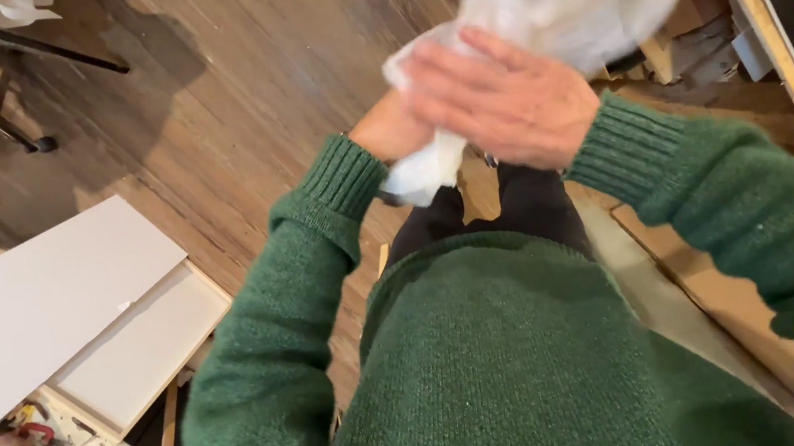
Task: The recorder paints a picture frame black using a foam roller and brush.
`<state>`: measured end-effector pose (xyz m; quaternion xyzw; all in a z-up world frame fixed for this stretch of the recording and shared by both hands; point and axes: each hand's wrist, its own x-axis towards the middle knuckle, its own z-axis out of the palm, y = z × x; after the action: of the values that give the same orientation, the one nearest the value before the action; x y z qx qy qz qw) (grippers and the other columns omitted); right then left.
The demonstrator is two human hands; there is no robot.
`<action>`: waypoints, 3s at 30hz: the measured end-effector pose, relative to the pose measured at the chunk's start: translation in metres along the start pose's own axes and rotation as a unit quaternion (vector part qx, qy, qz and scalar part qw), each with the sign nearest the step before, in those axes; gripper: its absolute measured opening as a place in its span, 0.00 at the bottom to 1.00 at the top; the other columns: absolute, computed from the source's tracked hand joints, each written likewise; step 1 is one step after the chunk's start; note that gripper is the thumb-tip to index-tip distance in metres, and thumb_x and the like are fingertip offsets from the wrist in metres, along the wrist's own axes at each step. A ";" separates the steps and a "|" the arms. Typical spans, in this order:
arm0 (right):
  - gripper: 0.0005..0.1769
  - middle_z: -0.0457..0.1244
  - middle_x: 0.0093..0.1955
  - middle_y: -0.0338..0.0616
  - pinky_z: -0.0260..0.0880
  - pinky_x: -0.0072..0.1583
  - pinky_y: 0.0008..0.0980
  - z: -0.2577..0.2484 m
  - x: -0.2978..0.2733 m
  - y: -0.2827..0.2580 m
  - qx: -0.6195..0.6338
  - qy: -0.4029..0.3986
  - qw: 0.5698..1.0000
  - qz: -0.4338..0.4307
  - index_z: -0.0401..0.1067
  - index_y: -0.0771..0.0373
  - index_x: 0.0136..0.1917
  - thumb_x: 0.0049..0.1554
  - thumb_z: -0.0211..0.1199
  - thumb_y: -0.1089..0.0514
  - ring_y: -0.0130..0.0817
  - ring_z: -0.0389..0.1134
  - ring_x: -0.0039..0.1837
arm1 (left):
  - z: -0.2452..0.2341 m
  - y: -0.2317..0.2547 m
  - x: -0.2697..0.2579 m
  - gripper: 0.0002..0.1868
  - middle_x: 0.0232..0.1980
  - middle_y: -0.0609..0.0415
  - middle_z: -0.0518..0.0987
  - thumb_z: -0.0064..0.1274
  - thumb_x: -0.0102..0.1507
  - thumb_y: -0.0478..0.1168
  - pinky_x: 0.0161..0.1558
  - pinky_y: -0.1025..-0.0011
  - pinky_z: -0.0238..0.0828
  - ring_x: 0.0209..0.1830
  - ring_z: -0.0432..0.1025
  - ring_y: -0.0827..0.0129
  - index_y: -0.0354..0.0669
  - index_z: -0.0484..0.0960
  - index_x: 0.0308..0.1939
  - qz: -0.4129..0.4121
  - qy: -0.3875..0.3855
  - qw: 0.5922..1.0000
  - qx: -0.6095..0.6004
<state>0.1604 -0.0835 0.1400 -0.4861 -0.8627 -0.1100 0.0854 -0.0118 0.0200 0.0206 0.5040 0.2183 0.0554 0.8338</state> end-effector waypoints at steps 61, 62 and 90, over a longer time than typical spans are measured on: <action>0.20 0.67 0.52 0.42 0.70 0.50 0.30 0.190 -0.090 -0.126 0.822 0.020 0.214 0.527 0.70 0.65 0.64 0.70 0.53 0.48 0.30 0.69 0.49 | 0.029 -0.015 -0.040 0.13 0.30 0.53 0.77 0.53 0.73 0.44 0.64 0.73 0.74 0.47 0.80 0.61 0.41 0.75 0.38 0.070 0.093 0.952 -0.284; 0.20 0.68 0.54 0.41 0.71 0.50 0.30 0.187 -0.089 -0.123 0.829 -0.003 0.184 0.528 0.70 0.64 0.64 0.68 0.55 0.48 0.29 0.69 0.50 | 0.030 -0.017 -0.039 0.13 0.27 0.55 0.76 0.53 0.73 0.46 0.63 0.73 0.74 0.42 0.80 0.62 0.40 0.75 0.39 0.074 0.127 0.949 -0.281; 0.26 0.66 0.63 0.50 0.64 0.77 0.61 0.135 -0.036 -0.041 0.956 -0.046 0.079 0.280 0.69 0.66 0.64 0.65 0.66 0.43 0.49 0.66 0.71 | 0.084 -0.019 -0.074 0.10 0.35 0.52 0.77 0.53 0.69 0.41 0.40 0.64 0.77 0.35 0.79 0.61 0.38 0.73 0.42 0.032 0.074 0.954 -0.290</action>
<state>0.1376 -0.0966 -0.0032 -0.2028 -0.0409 0.8622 0.4623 -0.0455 -0.0809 0.0606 0.2419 0.2374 0.1800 0.9234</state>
